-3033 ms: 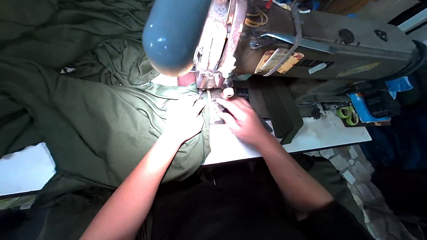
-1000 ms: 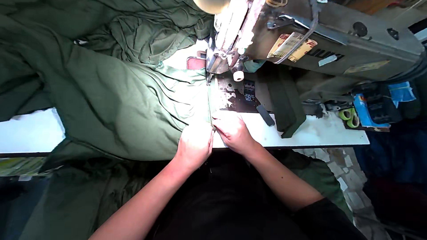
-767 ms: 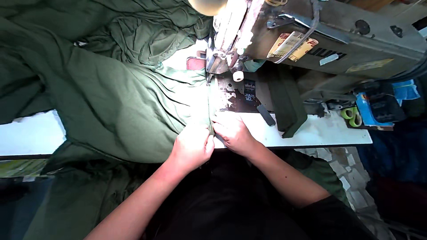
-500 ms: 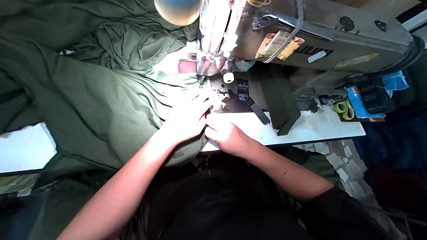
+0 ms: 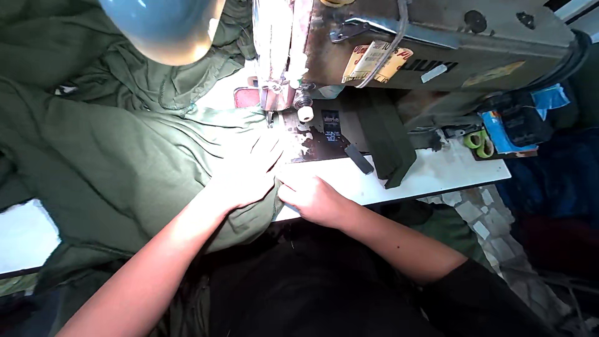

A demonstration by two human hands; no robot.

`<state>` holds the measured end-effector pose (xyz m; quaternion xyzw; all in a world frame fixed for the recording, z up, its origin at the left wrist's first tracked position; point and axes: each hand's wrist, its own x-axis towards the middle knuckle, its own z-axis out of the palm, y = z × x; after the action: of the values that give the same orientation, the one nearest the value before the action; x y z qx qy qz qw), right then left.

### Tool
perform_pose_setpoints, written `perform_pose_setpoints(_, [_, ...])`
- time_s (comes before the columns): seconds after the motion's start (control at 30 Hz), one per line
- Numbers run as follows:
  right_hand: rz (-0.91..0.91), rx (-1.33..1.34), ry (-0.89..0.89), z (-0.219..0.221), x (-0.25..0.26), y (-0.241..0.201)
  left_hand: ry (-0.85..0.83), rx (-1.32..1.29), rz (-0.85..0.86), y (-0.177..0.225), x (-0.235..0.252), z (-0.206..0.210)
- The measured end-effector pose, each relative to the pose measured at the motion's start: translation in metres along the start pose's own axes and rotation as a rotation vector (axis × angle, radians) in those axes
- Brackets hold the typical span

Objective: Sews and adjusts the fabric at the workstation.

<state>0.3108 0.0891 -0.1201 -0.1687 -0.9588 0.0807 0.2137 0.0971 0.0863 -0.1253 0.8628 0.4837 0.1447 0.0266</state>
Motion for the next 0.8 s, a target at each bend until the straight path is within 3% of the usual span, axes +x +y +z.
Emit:
perform_pose_setpoints(0.2, [-0.004, -0.022, -0.007, -0.001, 0.003, 0.001, 0.270, -0.101, 0.096, -0.006, -0.005, 0.009])
perform_pose_setpoints(0.57, [0.026, -0.094, 0.050, 0.008, 0.015, 0.021, 0.236, -0.092, 0.052, -0.020, 0.011, 0.005])
perform_pose_setpoints(0.8, [0.092, 0.009, 0.088, 0.010, 0.026, 0.033, 0.218, -0.062, 0.006, -0.032, 0.024, 0.004])
